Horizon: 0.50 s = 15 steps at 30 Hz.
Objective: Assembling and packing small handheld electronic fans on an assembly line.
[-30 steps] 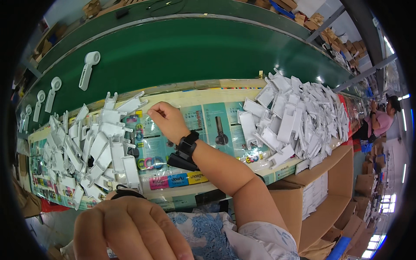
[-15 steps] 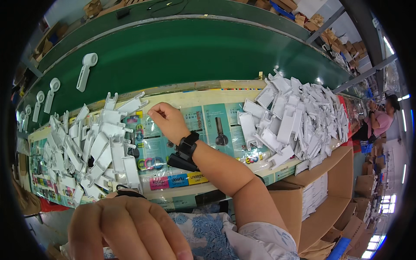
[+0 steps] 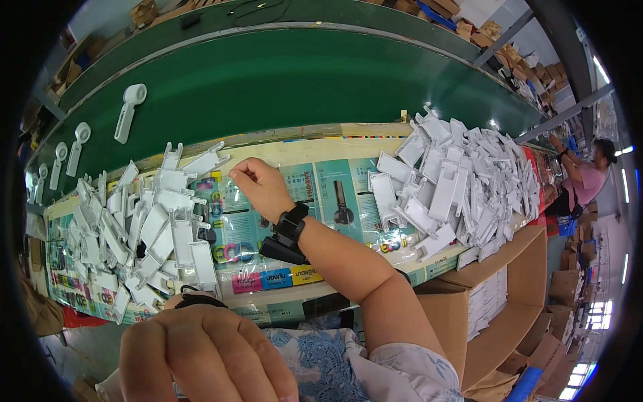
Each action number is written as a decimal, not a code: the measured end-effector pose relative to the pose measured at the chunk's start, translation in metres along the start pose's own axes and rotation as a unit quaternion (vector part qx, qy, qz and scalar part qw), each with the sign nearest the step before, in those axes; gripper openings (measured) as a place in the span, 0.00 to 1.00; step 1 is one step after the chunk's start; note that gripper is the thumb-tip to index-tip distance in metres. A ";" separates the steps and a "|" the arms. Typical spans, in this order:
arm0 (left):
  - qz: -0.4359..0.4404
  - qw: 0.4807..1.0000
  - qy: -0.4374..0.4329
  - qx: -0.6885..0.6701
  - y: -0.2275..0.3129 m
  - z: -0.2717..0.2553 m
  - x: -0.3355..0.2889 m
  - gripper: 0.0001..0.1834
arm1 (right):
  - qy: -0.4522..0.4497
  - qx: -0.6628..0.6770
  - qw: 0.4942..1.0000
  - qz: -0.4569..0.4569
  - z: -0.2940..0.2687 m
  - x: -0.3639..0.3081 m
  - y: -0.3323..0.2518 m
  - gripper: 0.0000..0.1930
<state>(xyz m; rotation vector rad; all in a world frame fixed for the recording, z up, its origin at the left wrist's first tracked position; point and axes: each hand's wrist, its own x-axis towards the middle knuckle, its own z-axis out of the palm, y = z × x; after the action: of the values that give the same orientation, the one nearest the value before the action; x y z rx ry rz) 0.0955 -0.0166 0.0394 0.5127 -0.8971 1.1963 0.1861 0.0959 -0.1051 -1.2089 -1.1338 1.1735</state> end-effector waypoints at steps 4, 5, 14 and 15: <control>-0.024 0.996 0.087 0.024 0.006 0.010 0.005 0.34 | -0.002 0.000 1.000 -0.001 0.000 0.000 0.000 0.08; -0.038 0.996 0.082 0.018 0.008 0.010 0.006 0.34 | 0.000 0.000 1.000 -0.001 0.000 0.000 0.000 0.08; -0.059 0.991 0.114 0.036 0.008 0.018 0.024 0.30 | 0.002 -0.002 1.000 0.000 0.000 0.000 0.002 0.08; -0.059 0.991 0.113 0.036 0.009 0.017 0.025 0.30 | 0.003 -0.004 1.000 0.003 0.000 0.000 0.001 0.08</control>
<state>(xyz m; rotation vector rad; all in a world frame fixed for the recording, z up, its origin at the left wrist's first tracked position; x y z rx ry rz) 0.0839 -0.0122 0.0678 0.4708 -0.6235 1.1562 0.1861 0.0964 -0.1066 -1.2211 -1.1323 1.1695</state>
